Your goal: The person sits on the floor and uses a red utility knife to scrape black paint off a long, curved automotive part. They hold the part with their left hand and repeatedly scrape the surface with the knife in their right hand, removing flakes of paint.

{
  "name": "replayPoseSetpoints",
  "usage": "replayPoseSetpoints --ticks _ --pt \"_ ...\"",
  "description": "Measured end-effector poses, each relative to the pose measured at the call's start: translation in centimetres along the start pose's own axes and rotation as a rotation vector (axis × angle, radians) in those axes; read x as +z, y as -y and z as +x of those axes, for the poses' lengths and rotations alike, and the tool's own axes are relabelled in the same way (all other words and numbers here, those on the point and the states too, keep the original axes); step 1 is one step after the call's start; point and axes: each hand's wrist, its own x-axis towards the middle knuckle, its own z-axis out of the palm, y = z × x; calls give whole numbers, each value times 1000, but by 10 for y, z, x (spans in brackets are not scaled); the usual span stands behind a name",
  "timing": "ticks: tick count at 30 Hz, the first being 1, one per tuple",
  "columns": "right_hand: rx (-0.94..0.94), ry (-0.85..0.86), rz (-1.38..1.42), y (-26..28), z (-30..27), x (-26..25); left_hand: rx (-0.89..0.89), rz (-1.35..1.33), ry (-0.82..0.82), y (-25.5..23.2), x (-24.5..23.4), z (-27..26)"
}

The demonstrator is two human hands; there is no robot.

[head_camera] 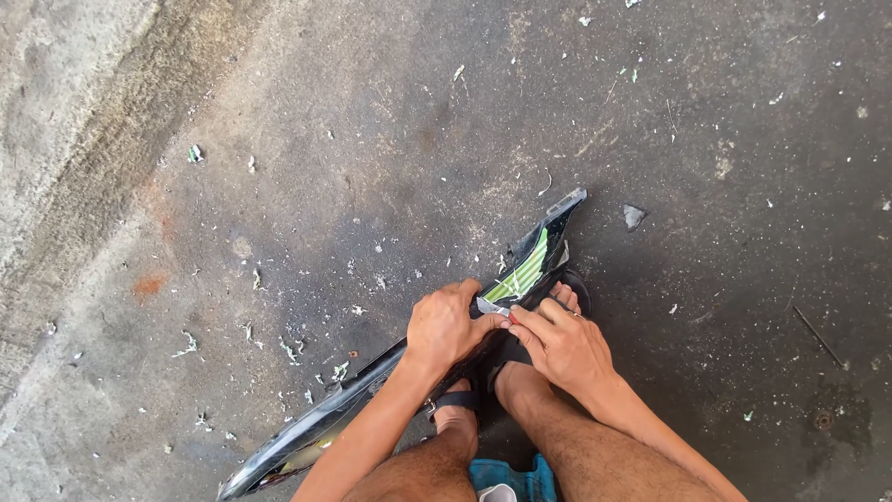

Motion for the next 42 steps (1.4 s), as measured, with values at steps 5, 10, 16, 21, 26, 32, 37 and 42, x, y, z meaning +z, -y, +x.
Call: replayPoseSetpoints --ticks 5,10,16,21,26,32,37,42 --pt "28 12 -3 -5 -4 2 -34 23 -2 -3 5 4" --pt "75 5 18 -9 -8 3 -75 66 -4 -8 6 8" --pt "138 4 17 -5 -10 -1 -137 75 4 -19 0 11" --pt "241 -20 -10 8 -5 -14 -207 172 43 -25 0 21" --pt "261 -18 -36 2 -10 -9 -228 230 46 -35 -5 25" --pt "275 -73 -57 14 -3 -16 -245 145 41 -36 -3 26" --pt "286 -118 -22 11 -10 -4 -225 56 1 -25 1 22" --pt "265 -27 -31 -3 -22 11 -73 -56 -20 -7 14 21"
